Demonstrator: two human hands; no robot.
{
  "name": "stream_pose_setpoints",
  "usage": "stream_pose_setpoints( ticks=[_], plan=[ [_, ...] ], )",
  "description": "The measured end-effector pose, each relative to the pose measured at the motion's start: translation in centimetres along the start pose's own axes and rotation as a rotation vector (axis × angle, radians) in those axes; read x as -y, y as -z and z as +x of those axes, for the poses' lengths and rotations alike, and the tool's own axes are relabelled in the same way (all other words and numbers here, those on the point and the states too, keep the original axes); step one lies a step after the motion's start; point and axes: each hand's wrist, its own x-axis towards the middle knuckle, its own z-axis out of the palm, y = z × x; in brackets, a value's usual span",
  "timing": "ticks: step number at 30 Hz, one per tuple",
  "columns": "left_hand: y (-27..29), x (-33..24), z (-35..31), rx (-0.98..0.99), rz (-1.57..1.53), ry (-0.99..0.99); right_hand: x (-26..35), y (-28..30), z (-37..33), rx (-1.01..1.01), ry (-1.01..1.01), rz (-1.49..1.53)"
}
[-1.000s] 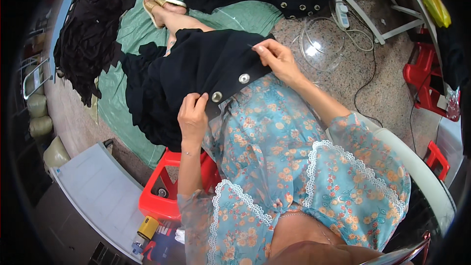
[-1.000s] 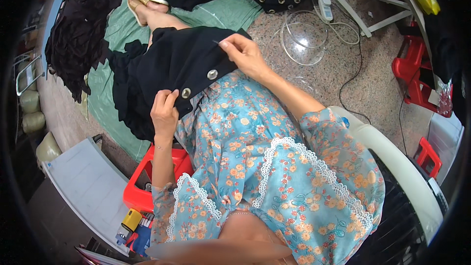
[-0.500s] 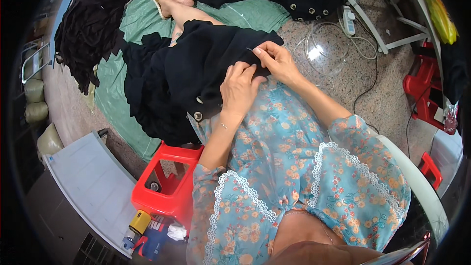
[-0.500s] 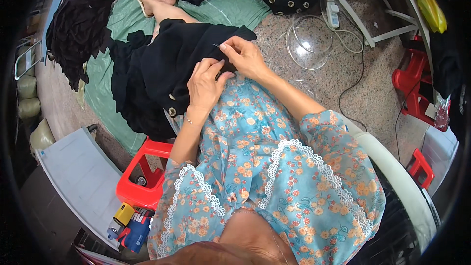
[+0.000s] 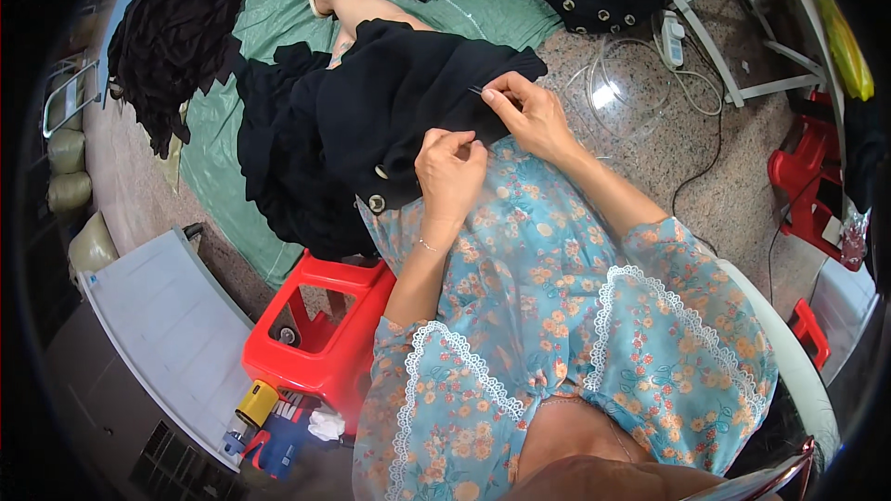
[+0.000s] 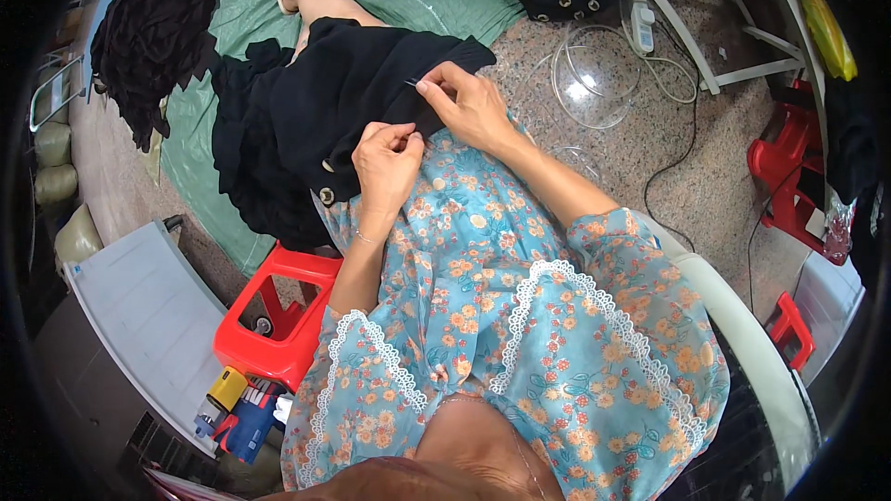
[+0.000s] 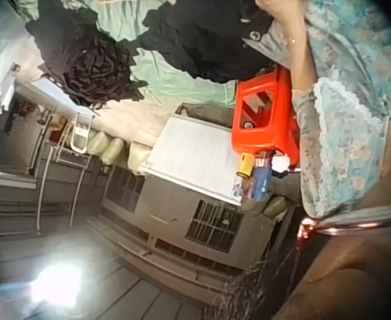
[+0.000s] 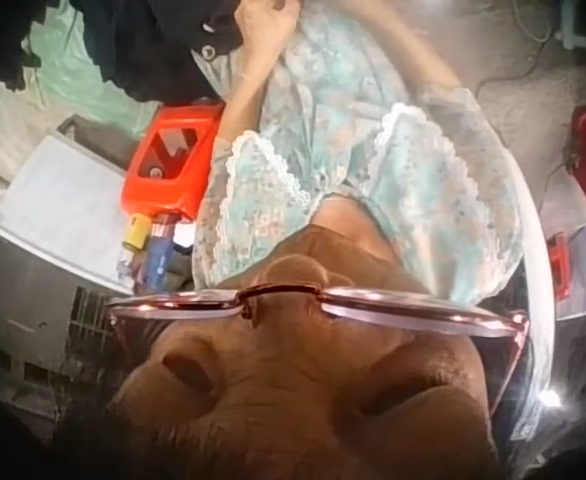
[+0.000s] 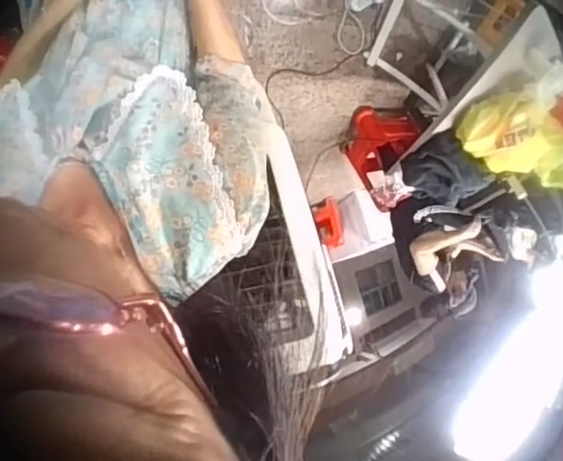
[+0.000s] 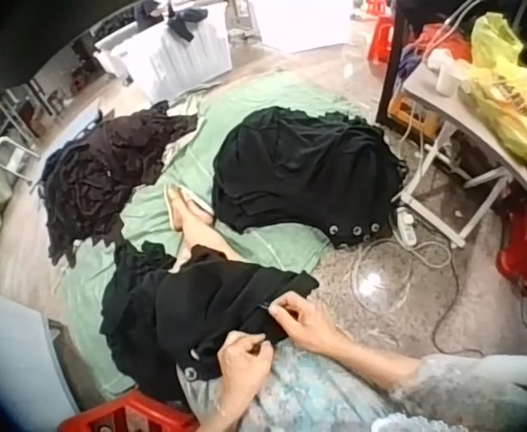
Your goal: Trimming excess threads from black garments using a pair of small thread clippers.
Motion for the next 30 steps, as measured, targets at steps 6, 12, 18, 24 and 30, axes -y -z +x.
stream_pose_setpoints(
  ticks=[6,12,18,24,30],
  plan=[
    [0.3,0.3,0.0,0.046,-0.123,0.003,0.2,0.0,-0.1,-0.003,0.039,-0.030],
    [0.1,1.3,0.1,0.060,0.041,-0.105,0.7,0.3,-0.1,0.073,-0.005,-0.113],
    [-0.4,1.2,0.7,0.004,0.025,-0.152,0.9,0.4,-0.2,0.060,0.009,-0.128],
    [-1.1,3.4,0.8,-0.105,0.004,-0.238,2.1,0.8,-1.3,0.094,0.054,-0.104],
    [-1.2,3.8,0.8,-0.045,-0.268,0.011,2.1,1.5,-1.9,0.256,0.434,-0.410]
  ],
)
